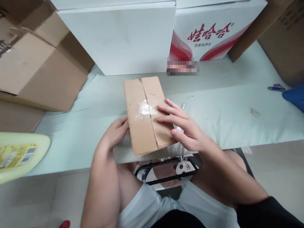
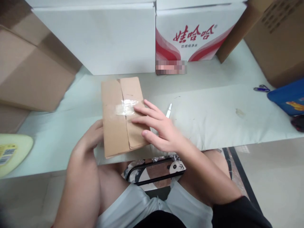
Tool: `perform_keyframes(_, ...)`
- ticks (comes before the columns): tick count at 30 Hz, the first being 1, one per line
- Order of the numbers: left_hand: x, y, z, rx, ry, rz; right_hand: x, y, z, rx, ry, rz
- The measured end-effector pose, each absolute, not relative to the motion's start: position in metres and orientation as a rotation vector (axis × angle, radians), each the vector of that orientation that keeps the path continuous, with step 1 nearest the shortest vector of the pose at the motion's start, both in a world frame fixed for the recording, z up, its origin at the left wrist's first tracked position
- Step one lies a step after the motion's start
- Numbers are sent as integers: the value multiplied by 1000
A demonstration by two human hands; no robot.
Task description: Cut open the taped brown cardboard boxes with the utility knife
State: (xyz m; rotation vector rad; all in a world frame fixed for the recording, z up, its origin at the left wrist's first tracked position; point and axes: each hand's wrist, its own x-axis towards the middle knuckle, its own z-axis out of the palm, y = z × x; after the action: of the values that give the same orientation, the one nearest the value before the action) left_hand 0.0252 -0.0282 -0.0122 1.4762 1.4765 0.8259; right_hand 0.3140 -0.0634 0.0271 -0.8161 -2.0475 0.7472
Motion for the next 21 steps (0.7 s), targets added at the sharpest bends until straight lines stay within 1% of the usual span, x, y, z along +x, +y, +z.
perform_keyframes(1,24,-29,-10,1450,1519,863,313,-63,26,-822,-2069,721)
perform_keyframes(3,23,-30,-7,1429,1570,1094,311,-64,24,-862,-2092,672)
perform_keyframes(5,23,-31,-5,1531,1466,1403,309,-65,24,-933,-2107,672)
perform_keyframes(6,23,-32,-4,1641,1358,1485,309,-66,25,-962,-2121,690)
perform_keyframes(8,26,-34,-1,1898,1193,1447,308,-67,26,-960,-2163,734)
perform_keyframes(11,32,-39,4,2093,1187,1251,312,-63,29,-972,-2137,733)
perform_keyframes(13,34,-40,7,2084,1213,1207,319,-58,30,-1257,-1986,635)
perform_keyframes(15,35,-41,9,2056,1221,1200,328,-53,27,-1721,-1848,542)
perform_keyframes(17,36,-41,9,2036,1238,1186,336,-48,23,-2123,-1881,552)
perform_keyframes(19,37,-40,9,2024,1247,1181,340,-45,16,-2287,-2070,662)
perform_keyframes(21,38,-40,8,2016,1244,1189,338,-44,10,-2282,-2207,728)
